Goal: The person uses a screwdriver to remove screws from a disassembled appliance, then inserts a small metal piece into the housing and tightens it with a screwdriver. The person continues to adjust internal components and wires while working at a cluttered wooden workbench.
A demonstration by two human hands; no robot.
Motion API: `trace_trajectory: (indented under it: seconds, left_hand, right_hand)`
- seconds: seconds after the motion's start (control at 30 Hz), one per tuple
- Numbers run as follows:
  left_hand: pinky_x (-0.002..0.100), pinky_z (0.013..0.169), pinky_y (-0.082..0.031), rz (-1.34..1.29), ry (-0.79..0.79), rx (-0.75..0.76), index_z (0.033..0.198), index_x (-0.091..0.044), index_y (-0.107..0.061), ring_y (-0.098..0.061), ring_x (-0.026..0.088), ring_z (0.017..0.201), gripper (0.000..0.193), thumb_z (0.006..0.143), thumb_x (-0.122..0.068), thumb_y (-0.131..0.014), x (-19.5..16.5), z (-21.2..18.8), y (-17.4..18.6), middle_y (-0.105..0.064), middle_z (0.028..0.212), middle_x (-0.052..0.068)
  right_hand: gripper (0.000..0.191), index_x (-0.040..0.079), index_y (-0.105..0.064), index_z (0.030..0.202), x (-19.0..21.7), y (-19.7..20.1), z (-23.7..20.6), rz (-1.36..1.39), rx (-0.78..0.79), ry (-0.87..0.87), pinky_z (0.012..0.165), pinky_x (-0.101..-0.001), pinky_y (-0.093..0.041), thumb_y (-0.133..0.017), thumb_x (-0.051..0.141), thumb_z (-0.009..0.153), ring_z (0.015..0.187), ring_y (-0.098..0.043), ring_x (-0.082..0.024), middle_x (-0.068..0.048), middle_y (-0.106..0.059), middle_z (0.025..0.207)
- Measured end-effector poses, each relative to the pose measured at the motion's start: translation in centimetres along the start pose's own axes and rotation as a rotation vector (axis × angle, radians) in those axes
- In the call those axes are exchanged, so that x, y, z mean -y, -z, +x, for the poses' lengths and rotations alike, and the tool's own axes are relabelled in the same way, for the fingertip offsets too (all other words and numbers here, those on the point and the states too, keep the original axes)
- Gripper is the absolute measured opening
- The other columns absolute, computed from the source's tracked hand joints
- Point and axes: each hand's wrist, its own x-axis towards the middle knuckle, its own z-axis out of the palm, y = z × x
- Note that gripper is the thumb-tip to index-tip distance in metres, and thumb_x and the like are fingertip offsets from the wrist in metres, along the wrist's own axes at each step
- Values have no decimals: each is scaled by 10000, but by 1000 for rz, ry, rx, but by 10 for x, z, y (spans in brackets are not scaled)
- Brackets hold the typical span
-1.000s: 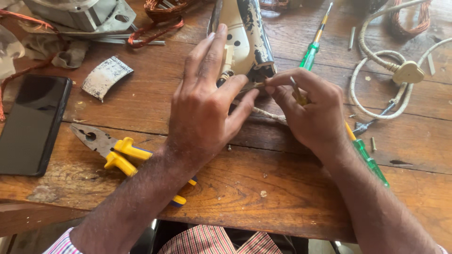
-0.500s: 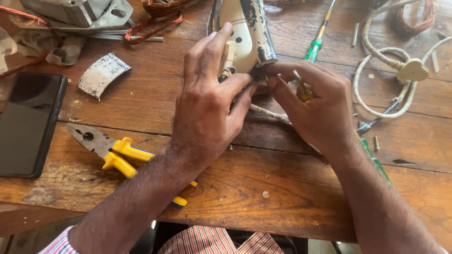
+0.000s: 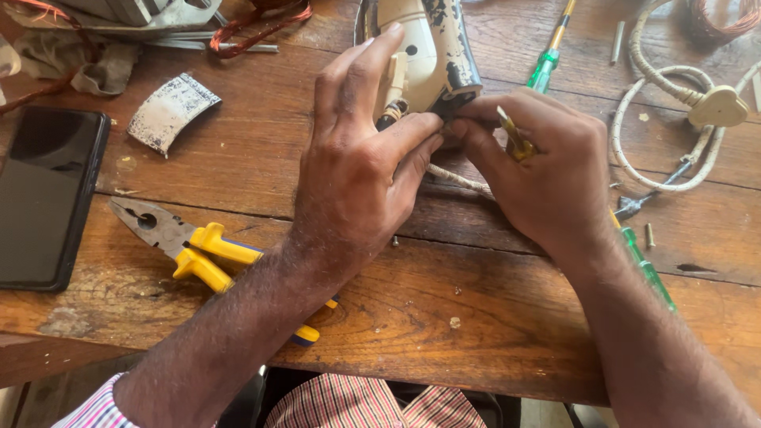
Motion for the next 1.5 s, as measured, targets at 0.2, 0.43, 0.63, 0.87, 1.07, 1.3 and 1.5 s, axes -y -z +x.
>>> trace_trajectory:
  seconds: [0.2, 0.43, 0.63, 0.87, 1.07, 1.3, 1.5]
  left_hand:
    - [456, 1282, -433, 23, -42, -7, 1129, -80, -780, -378, 368, 1503, 194, 954, -123, -854, -3, 3, 4, -382, 1587, 182]
    - [473, 1232, -432, -2, -17, -8, 1075, -45, -784, -390, 385, 1448, 191, 909, -105, -858, -4, 7, 8, -400, 1527, 201]
    - [463, 1235, -459, 8, -37, 6, 1095, -40, -783, -368, 380, 1463, 169, 967, -135, -840, 1, 5, 4, -381, 1541, 205]
    - [460, 1222, -472, -22, -27, -5, 1119, -41, -773, -370, 388, 1474, 165, 980, -116, -818, 0, 3, 5, -378, 1560, 197]
    - [481, 1230, -458, -8, -35, 1, 1124, -47, -772, -376, 393, 1473, 167, 972, -101, -816, -1, 3, 6, -382, 1562, 193]
    - [483, 1242, -447, 0, -41, 10, 1109, -54, -770, -372, 393, 1476, 133, 989, -101, -804, 0, 2, 5, -385, 1556, 199]
    - [490, 1244, -443, 28, -50, 15, 1111, -67, -774, -371, 391, 1470, 139, 983, -109, -807, 1, 1, 2, -389, 1546, 201]
  right_hand:
    - [116, 35, -736, 1038, -3, -1, 0, 411, 76, -520, 407, -203, -440, -721, 141, 994, 515, -574, -62, -52, -767, 863]
    - [203, 22, -702, 1189, -16, 6, -4, 420, 126, -435, 404, -186, -433, -699, 116, 1008, 545, -587, -50, -53, -724, 823]
    - [209, 77, -721, 1247, -22, 2, -5, -176, 11, 269, 721, -257, -613, -743, 20, 1047, 895, -694, -142, -96, -703, 1098]
    - [232, 101, -764, 1160, -14, 5, -2, -284, -1, 355, 647, -317, -604, -801, -3, 956, 817, -708, -191, -116, -708, 986]
    - [221, 84, -731, 1218, -13, 5, -3, -223, 7, 330, 842, -296, -639, -766, -8, 1019, 1017, -732, -184, -100, -698, 1072]
    - [112, 18, -717, 1117, -8, 3, 0, -121, 30, 235, 828, -304, -632, -775, 28, 1021, 997, -735, -190, -112, -720, 1066]
    - [115, 30, -706, 1146, -8, -4, -1, 27, 90, -15, 683, -252, -618, -737, 120, 1081, 889, -757, -124, -83, -743, 1049]
